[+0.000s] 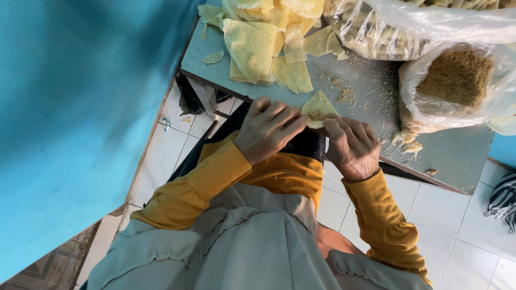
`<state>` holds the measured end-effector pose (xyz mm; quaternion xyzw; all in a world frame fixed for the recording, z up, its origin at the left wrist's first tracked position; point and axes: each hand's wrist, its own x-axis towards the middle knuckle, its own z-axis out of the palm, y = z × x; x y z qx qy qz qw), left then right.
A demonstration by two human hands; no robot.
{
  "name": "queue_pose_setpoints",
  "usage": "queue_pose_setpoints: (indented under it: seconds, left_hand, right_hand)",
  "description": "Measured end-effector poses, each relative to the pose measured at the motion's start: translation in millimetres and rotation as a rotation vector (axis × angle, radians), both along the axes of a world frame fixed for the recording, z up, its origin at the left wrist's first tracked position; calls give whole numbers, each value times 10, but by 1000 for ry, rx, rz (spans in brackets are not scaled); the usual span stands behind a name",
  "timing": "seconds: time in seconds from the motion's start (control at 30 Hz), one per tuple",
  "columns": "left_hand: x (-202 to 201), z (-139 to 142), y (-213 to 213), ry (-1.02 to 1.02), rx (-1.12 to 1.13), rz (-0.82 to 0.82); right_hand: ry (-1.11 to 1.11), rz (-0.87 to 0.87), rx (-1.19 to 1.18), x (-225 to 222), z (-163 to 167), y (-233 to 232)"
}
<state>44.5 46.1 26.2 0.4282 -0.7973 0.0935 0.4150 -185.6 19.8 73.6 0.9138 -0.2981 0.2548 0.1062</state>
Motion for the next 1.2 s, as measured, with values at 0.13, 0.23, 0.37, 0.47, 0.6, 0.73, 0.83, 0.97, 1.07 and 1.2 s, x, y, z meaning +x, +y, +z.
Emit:
queue_pose_setpoints:
  seconds: [0.13, 0.23, 0.37, 0.47, 0.6, 0.73, 0.83, 0.97, 1.07, 1.2]
  left_hand:
    - [-38, -51, 45, 6, 29, -43]
    - [-66, -75, 74, -6, 51, -35]
    - [-86, -91, 73, -19, 61, -6]
    - [-92, -99, 30, -25, 44, -18]
    - [-109, -79, -39, -38, 23, -62]
    - [-136, 9, -114, 16, 67, -69]
    - [-207, 115, -210, 109, 203, -62]
    - [-283, 210, -268, 44, 271, -9]
    - [-302, 199, -212, -68, 155, 30]
    - [-282, 118, -147, -161, 59, 73]
  right_hand:
    - [-53, -6, -3, 37, -40, 21]
    - [-219, 33, 165, 77, -83, 25]
    - [-559, -24, 652, 95, -75, 51]
    - [-407, -51, 651, 61, -15, 57]
    - [-187, 3, 481, 21, 70, -9]
    - [-77, -2, 370, 71, 149, -192]
    - [-142, 34, 715, 137, 246, -387]
    - [-172, 2, 662, 213, 315, -360]
    - [-81, -42, 465, 204, 311, -162]
    - [-40, -13, 351, 172, 256, -63]
